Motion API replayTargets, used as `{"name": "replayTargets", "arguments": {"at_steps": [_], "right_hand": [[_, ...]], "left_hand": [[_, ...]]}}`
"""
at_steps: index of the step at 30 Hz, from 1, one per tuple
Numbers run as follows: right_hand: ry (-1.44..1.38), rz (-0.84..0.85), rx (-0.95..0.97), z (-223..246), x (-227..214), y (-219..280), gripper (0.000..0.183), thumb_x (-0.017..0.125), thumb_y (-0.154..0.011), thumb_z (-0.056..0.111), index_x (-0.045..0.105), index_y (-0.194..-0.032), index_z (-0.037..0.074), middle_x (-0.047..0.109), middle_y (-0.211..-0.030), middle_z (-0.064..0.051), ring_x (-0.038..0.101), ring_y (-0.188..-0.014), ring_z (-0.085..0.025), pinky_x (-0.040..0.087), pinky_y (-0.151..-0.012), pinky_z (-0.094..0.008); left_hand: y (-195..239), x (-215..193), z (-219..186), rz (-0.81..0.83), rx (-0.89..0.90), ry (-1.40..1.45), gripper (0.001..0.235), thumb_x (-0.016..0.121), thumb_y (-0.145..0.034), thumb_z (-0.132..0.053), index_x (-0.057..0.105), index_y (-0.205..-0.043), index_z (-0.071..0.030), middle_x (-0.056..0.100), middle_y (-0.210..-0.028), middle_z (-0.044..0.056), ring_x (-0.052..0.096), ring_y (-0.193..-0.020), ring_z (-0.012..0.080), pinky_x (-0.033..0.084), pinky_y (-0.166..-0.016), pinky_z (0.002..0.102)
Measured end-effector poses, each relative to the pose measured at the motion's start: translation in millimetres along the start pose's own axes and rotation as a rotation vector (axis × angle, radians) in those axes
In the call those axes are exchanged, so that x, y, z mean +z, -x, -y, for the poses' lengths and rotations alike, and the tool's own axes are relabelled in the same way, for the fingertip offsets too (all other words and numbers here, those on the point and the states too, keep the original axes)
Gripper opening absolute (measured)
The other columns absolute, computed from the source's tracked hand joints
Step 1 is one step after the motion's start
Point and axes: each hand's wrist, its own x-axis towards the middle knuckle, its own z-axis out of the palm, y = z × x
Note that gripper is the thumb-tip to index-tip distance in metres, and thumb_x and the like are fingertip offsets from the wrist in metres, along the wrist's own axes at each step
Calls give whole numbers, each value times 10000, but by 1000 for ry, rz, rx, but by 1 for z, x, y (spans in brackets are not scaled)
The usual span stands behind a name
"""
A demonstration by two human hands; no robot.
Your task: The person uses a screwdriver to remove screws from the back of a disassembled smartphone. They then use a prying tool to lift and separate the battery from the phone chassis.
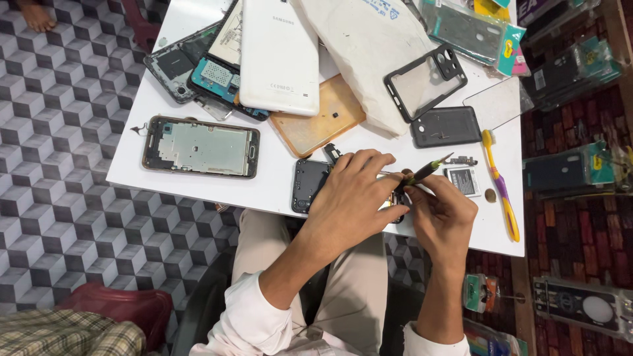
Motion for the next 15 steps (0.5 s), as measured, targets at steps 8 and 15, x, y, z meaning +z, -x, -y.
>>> {"name": "replayTargets", "arguments": {"at_steps": [8,15], "right_hand": [[-55,-20,10,-1,1,0,207,674,-956,-99,697,-1158,-63,728,-1032,-105,712,-907,-106,598,-749,-215],[41,-26,-44,3,2,0,194,695,-944,-104,703,-1134,-70,727,-1005,-108,698,-848,-108,571,-703,-217]], "left_hand": [[0,1,0,-6,1,1,470,773,-824,-385,744,-1151,-49,625,-1324,132,514,-1267,285,379,-1067,438],[0,-2,0,-8,-1,5,475,774,-814,-377,743,-1155,-48,627,-1317,132,518,-1258,285,381,-1063,435]]}}
